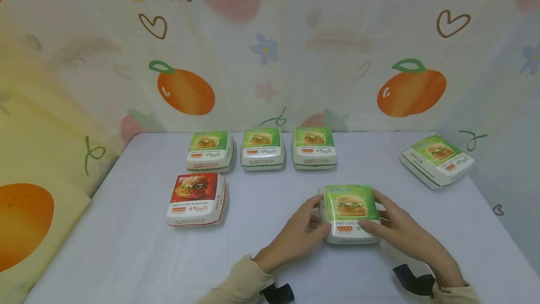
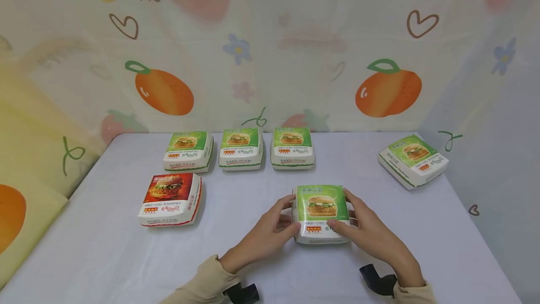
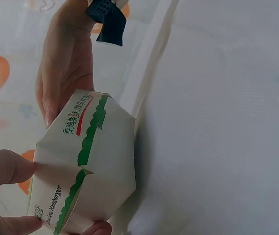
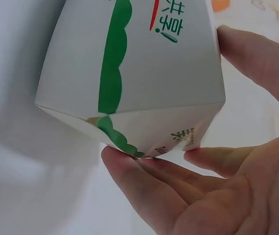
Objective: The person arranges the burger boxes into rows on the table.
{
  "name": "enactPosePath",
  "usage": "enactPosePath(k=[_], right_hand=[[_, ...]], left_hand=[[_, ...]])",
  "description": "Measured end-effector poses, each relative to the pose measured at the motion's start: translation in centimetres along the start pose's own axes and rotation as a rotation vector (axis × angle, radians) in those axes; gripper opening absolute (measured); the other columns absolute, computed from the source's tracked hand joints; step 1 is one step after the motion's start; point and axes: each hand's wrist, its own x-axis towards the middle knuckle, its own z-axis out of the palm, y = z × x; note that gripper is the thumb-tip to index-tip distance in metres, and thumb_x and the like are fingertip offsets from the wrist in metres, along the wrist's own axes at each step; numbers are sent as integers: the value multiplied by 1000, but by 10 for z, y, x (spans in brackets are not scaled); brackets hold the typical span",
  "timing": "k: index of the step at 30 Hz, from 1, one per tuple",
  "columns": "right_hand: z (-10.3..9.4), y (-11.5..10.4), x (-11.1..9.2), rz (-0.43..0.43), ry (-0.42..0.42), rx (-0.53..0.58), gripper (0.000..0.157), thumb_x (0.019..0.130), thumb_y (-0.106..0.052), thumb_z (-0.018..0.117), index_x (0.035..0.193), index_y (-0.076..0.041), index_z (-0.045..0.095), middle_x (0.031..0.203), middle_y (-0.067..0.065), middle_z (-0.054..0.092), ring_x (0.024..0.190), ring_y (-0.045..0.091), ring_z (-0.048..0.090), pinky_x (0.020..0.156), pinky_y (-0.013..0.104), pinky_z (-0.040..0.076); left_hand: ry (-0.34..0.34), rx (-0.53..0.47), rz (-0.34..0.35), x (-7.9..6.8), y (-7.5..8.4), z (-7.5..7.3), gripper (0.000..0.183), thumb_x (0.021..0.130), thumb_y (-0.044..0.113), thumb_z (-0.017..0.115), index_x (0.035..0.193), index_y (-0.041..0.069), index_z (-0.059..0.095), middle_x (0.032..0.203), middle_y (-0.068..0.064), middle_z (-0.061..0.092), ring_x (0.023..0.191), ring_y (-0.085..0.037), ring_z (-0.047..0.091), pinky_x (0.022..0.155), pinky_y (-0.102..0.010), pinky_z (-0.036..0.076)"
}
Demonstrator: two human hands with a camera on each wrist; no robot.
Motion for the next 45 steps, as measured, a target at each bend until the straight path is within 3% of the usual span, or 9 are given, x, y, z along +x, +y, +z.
enactPosePath(k=[5,11,15,24,33,45], right_hand=[[5,-8,6,-18,-4,4,91,96,-41,63,156,5,12,157,33,22,131,58,42,101,61,48],[13,-16,14,-51,-25,32,93,95,-42,64,156,4,12,159,31,21,134,55,42,103,60,46],[18,-21,20,-58,-46,38,95,93,-43,66,157,2,12,160,29,22,133,53,45,104,58,47],[32,-30,33,-76,-65,58,97,90,-45,69,158,-2,13,161,25,21,132,48,48,105,53,48],[44,-38,43,-78,-67,70,97,89,-45,71,158,-5,16,162,23,23,133,48,47,104,51,50],[50,-50,52,-116,-126,68,118,73,-28,88,159,-6,10,162,23,20,132,41,49,100,45,52]], left_hand=[[26,13,-11,-6,-3,-7,64,98,36,56,155,23,29,151,-8,45,111,-13,56,88,-27,49],[65,36,-37,-13,-7,-18,66,98,37,54,156,19,27,149,-10,47,125,-24,55,103,-45,47],[82,23,-48,-17,-12,-24,69,99,37,55,157,16,24,154,-14,42,129,-31,53,105,-52,46],[153,7,-37,-25,-23,-35,70,99,32,55,157,11,23,159,-15,32,134,-34,47,111,-52,41],[216,6,-35,-32,-28,-44,68,98,28,56,156,11,24,155,-16,35,132,-33,48,110,-51,42],[324,-10,-36,-38,-35,-52,66,98,21,57,155,13,25,153,-13,35,130,-31,45,109,-52,40]])
